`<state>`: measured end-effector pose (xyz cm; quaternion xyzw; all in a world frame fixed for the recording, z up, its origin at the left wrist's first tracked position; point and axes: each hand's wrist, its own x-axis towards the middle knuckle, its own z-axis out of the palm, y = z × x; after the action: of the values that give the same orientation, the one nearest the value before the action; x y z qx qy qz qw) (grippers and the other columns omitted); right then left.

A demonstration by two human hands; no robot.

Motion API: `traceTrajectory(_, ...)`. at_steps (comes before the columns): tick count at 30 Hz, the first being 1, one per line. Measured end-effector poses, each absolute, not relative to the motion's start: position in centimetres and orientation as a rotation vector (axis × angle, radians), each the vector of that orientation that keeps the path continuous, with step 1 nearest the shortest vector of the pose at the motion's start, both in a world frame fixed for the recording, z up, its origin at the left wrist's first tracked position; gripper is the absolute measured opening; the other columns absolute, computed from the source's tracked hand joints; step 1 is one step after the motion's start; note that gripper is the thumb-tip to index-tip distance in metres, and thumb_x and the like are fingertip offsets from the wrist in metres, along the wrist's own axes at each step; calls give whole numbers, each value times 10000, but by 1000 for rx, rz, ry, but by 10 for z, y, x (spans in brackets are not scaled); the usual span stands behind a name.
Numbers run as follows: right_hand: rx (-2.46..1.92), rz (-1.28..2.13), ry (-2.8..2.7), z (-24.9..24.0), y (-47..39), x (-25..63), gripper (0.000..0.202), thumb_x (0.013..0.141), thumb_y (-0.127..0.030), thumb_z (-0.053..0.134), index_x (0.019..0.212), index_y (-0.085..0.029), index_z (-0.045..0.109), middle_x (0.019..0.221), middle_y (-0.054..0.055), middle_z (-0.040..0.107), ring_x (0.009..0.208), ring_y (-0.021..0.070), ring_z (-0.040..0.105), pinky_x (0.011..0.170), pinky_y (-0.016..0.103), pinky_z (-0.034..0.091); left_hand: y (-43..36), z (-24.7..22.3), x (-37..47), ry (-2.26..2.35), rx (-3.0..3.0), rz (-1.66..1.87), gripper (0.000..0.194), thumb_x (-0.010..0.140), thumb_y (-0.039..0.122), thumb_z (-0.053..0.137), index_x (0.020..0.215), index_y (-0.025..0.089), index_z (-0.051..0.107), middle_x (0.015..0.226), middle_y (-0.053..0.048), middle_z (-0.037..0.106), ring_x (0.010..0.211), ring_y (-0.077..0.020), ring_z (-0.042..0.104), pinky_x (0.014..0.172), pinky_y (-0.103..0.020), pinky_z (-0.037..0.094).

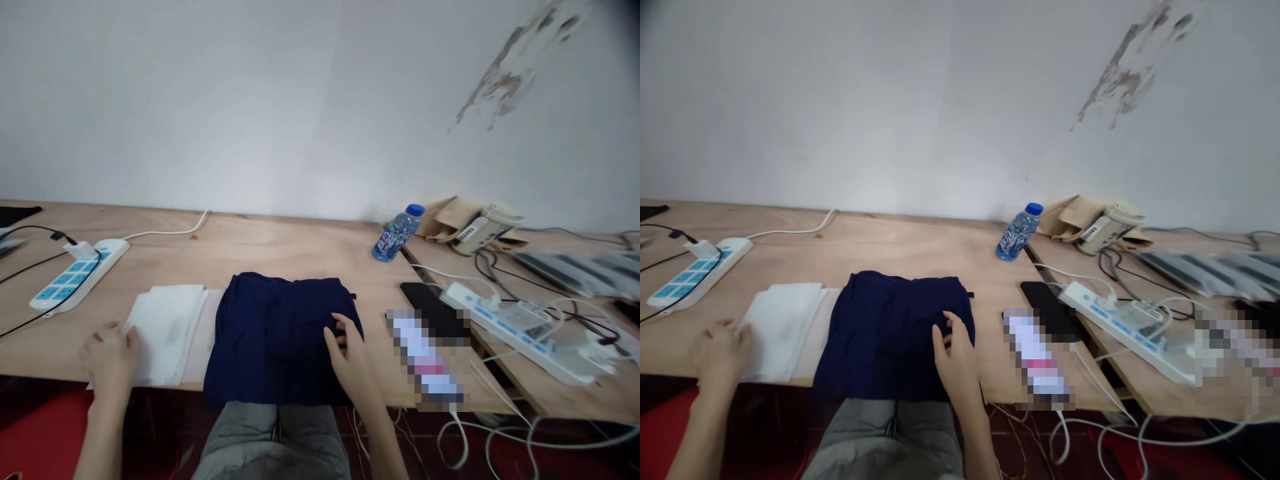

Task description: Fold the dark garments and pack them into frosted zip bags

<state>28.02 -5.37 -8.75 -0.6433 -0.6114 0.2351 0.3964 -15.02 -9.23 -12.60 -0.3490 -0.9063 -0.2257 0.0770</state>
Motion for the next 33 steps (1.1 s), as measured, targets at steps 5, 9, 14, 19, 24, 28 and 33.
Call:
traceTrajectory(5, -1541, 350, -1798, -85, -30, 294, 323, 931, -307, 385, 1115, -174, 615, 1097, 122, 653, 1065, 255, 597, 951, 436, 463, -97, -112, -82, -2528, -1227, -727, 428, 869, 452, 420, 1071, 125, 609, 1077, -190, 589, 1057, -369, 538, 905, -493, 414)
traceTrajectory(9, -1482, 355, -1927, -90, -7, 297, 329, 926, -376, 436, 1090, -163, 626, 1089, 124, 655, 1058, 271, 590, 953, 460, 449, -101, -95, -9, -2385, -1788, -1088, 263, 891, 374, 434, 962, 211, 627, 962, -90, 646, 938, -258, 591, 895, -382, 446)
traceTrajectory(14, -1498, 423, -1938, -84, 0, 288, 209, 881, -356, 490, 865, -197, 624, 869, 68, 663, 848, 238, 618, 804, 389, 494, -103, -99, 59, -2365, -2262, -1200, 263, 921, 351, 428, 1007, 211, 633, 912, -76, 651, 883, -232, 609, 825, -366, 479)
traceTrajectory(19, -1517, 427, -1791, -74, -14, 281, 265, 906, -367, 454, 1049, -194, 596, 948, 78, 675, 823, 222, 633, 776, 373, 519, -102, -113, 83, -2377, -2361, -1067, 339, 870, 334, 535, 1156, 156, 574, 1002, -106, 617, 980, -266, 598, 852, -402, 485)
traceTrajectory(24, -1400, 295, -1985, -68, -39, 282, 278, 911, -271, 444, 1130, -232, 609, 1262, 111, 589, 1177, 263, 549, 1003, 464, 452, -94, -111, 81, -2299, -2398, -972, 400, 902, 189, 456, 1298, 222, 496, 923, -54, 588, 891, -223, 585, 813, -366, 480)
traceTrajectory(28, -1360, 318, -2196, -68, -64, 282, 263, 873, -267, 532, 1118, -252, 626, 1399, 93, 506, 1308, 285, 450, 1044, 487, 431, -87, -105, 75, -2124, -2479, -839, 235, 914, 174, 454, 1033, 256, 640, 916, -48, 577, 870, -211, 561, 809, -353, 459)
traceTrajectory(33, -1437, 204, -2302, -85, -79, 268, 464, 746, -260, 691, 1198, -225, 596, 1429, 131, 492, 1345, 364, 398, 1043, 568, 405, -74, -92, 73, -2028, -2434, -849, 177, 919, 184, 452, 863, 206, 618, 957, -66, 585, 877, -218, 547, 802, -367, 440)
